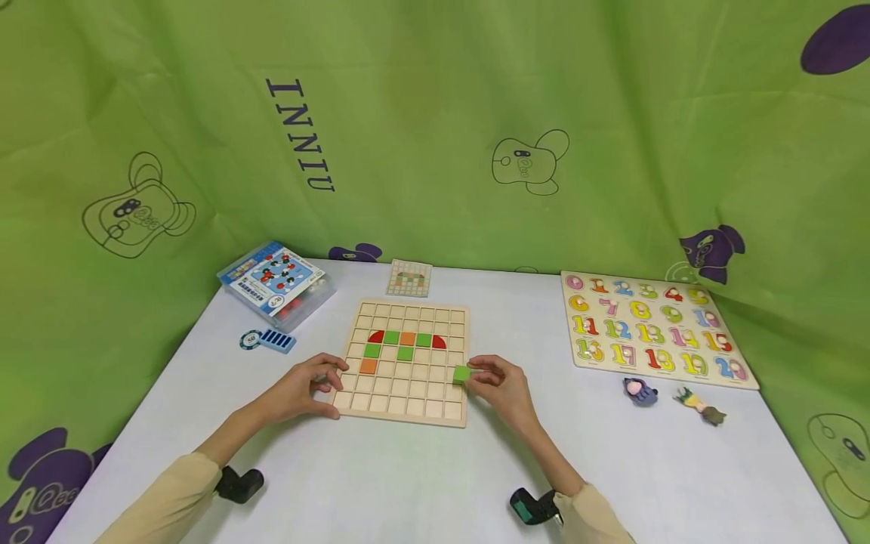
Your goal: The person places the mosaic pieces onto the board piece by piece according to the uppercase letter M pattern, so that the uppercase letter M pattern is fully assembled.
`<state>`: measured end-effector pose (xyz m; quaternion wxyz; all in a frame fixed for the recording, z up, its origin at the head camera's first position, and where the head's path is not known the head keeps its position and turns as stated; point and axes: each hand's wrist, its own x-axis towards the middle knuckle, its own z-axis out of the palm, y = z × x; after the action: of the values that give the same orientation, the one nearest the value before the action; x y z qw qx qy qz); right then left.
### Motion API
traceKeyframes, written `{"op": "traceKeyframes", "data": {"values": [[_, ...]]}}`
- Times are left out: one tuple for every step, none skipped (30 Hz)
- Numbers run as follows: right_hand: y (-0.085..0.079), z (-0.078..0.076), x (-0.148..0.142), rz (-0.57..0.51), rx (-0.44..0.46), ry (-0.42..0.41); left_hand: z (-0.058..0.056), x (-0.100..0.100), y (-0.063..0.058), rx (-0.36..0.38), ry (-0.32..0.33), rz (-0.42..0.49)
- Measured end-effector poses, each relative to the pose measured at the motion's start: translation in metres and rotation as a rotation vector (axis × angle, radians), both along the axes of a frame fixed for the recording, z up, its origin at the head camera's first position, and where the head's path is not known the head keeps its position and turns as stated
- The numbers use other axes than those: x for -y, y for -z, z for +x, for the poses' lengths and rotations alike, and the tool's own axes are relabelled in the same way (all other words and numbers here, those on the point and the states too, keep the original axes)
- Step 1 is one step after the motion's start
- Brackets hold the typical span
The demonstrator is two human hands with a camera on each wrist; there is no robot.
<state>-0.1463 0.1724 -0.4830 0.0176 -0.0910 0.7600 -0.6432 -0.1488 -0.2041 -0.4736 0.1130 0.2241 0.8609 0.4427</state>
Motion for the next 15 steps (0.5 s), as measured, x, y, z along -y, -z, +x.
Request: {"op": "traceKeyframes", "data": {"values": [[0.000, -0.002, 0.001, -0.001, 0.007, 0.006, 0.000, 0.000, 0.000, 0.004, 0.000, 0.001], [0.000, -0.004, 0.003, -0.002, 0.011, 0.010, 0.000, 0.000, 0.000, 0.012, -0.002, 0.003], [0.000, -0.006, 0.005, -0.001, 0.015, 0.015, 0.000, 0.000, 0.000, 0.012, 0.000, 0.004], [-0.001, -0.008, 0.007, 0.000, 0.017, 0.019, -0.001, 0.000, 0.000, 0.012, 0.000, 0.003], [-0.001, -0.009, 0.008, -0.001, 0.018, 0.022, -0.001, 0.000, 0.000, 0.013, 0.001, 0.002], [-0.001, -0.011, 0.010, 0.000, 0.019, 0.025, -0.001, 0.000, 0.001, 0.014, 0.001, 0.001], [-0.001, -0.012, 0.012, 0.002, 0.020, 0.026, -0.001, 0.000, 0.000, 0.015, 0.000, -0.002], [-0.001, -0.014, 0.013, 0.008, 0.013, 0.025, -0.001, -0.001, 0.000, 0.016, -0.001, -0.004], [-0.001, -0.016, 0.015, 0.016, 0.009, 0.027, -0.001, -0.001, 0.000, 0.021, -0.004, -0.006], [-0.001, -0.017, 0.016, 0.021, 0.004, 0.031, -0.001, -0.001, 0.000, 0.025, -0.006, -0.009], [0.000, -0.019, 0.017, 0.030, -0.005, 0.033, -0.001, -0.001, 0.000, 0.028, -0.007, -0.011], [0.000, -0.021, 0.018, 0.042, -0.015, 0.036, -0.001, -0.001, 0.000, 0.030, -0.007, -0.013], [0.001, -0.022, 0.019, 0.060, -0.026, 0.040, -0.001, -0.001, 0.000, 0.029, -0.007, -0.016], [0.001, -0.024, 0.020, 0.080, -0.041, 0.045, -0.001, -0.001, 0.000, 0.030, -0.007, -0.016], [0.002, -0.025, 0.021, 0.097, -0.050, 0.051, -0.001, -0.001, -0.001, 0.030, -0.007, -0.017]]}}
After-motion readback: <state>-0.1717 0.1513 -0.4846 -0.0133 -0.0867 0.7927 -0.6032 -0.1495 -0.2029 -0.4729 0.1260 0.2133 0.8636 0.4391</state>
